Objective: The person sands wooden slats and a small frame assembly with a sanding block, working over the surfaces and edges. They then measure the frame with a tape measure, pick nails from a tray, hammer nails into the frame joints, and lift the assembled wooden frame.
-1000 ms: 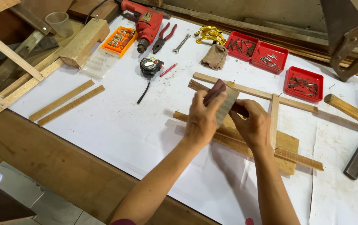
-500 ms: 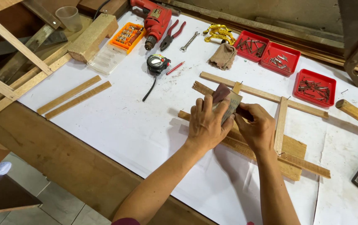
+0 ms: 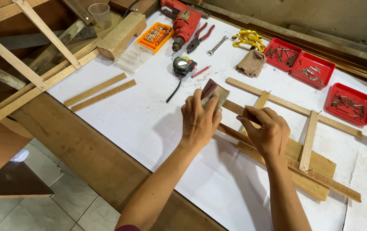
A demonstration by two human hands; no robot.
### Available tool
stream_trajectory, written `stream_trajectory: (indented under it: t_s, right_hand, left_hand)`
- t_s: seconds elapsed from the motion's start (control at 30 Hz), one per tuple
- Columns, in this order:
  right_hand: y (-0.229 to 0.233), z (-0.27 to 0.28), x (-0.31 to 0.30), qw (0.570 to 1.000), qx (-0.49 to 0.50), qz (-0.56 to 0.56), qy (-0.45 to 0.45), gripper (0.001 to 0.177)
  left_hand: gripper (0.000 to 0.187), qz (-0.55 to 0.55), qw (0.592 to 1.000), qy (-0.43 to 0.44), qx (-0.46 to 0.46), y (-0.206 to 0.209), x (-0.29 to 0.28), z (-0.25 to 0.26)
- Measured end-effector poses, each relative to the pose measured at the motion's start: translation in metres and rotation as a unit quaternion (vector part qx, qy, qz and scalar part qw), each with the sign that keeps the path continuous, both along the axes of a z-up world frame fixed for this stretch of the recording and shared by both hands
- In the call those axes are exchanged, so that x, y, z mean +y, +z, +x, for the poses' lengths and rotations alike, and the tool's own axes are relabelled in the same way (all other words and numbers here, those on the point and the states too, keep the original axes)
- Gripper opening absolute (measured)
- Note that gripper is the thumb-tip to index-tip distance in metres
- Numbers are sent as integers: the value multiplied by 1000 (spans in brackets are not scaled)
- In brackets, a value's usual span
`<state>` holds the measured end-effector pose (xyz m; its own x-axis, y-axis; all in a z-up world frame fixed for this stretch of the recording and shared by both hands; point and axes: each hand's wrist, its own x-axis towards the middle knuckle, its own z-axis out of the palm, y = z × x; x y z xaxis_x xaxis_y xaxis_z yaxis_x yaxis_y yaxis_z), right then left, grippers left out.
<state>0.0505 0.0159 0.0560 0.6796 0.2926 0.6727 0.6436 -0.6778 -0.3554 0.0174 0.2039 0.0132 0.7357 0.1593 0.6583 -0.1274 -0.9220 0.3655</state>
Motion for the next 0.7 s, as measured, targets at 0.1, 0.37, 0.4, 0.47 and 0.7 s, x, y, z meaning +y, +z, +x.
stream_trajectory:
  t_s: [0.1, 0.37, 0.4, 0.47, 0.7]
  right_hand:
    - [-5, 5, 9, 1000, -16, -8, -6, 28]
    - [-3, 5, 38, 999, 9, 28, 27, 23]
    - [-3, 2, 40, 999, 16, 28, 25, 23]
    - [-1, 7, 45, 998, 11, 29, 46, 24]
    - [-3, 10, 55, 997, 24, 21, 68, 30]
  left_hand:
    - [44, -12, 1000, -11, 16, -18, -9, 9]
    - [42, 3, 1000, 19, -5, -5, 25, -4]
    - [41, -23, 999, 45, 1, -7, 31, -5]
    - [42, -3, 999, 41, -18, -9, 21, -5]
    - [42, 29, 997, 65, -1, -5, 54, -13]
